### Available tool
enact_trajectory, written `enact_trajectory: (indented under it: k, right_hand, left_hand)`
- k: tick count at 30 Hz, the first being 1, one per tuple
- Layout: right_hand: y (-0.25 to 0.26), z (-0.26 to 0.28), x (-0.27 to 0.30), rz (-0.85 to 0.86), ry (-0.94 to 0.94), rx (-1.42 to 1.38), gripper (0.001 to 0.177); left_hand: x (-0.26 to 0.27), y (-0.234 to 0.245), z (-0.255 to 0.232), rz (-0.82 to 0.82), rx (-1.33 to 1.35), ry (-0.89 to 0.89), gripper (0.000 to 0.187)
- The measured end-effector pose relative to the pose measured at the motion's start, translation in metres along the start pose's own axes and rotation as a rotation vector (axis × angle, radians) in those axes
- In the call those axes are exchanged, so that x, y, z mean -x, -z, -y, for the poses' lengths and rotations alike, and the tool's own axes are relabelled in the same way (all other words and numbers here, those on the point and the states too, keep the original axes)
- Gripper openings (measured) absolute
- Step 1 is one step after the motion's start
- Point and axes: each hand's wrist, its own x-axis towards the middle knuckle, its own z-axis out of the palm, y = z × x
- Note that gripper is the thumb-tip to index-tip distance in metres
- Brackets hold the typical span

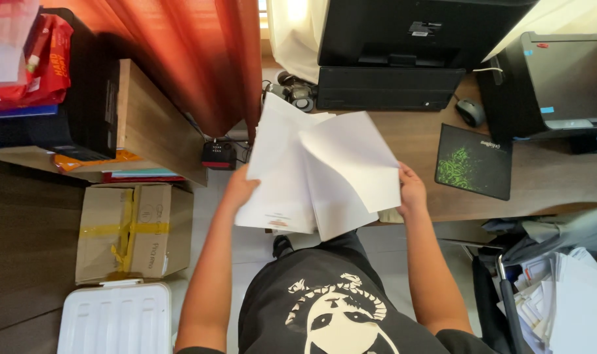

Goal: The person sorts a stack of white papers on a desk, separating them into smaller piles. They then carry a portion of the papers to a white cooler on the floor and place them inside. The person repeats this process, moving between the desk and the cooler to organize the documents.

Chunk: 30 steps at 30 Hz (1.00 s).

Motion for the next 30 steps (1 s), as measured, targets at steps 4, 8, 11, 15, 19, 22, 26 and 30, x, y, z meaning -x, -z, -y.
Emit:
enact_trajectory:
  k: [4, 8, 11, 15, 19, 22, 26, 30]
  right_hand:
    - [0.002, -0.051, -0.015, 0.001, -0.081, 0.021, 0.024]
    - [-0.002, -0.077, -0.010, 0.093, 0.123, 0.356, 0.026]
    - [-0.005, -0.078, 0.000, 0.076, 0.388, 0.866, 0.033]
    - [0.013, -0.106, -0.016, 0.158, 0.697, 1.204, 0.053]
    - [-0.028, -0.086, 0.029, 0.144, 0.473, 1.228, 0.049]
    - [-0.058, -0.074, 0.060, 0.160, 0.319, 1.383, 0.038]
    - [-0.063, -0.078, 0.068, 0.247, 0.444, 1.345, 0.041]
    - [-0.068, -0.067, 0.056, 0.228, 0.556, 0.962, 0.063]
  left_hand:
    - [-0.002, -0.053, 0.027, 0.025, 0.060, -0.036, 0.048]
    - [0.028, -0.085, 0.015, -0.040, 0.283, 0.153, 0.045]
    - [0.046, -0.091, 0.009, -0.063, 0.409, 0.209, 0.045]
    - [0.052, -0.095, 0.012, -0.058, 0.532, 0.263, 0.039]
    - [0.059, -0.097, -0.012, -0.088, 0.599, 0.295, 0.033]
    - [0.058, -0.102, -0.011, -0.087, 0.651, 0.220, 0.038]
    - [0.053, -0.096, 0.000, -0.071, 0.360, 0.094, 0.053]
    - [0.047, -0.078, -0.001, -0.065, 0.190, -0.105, 0.062]
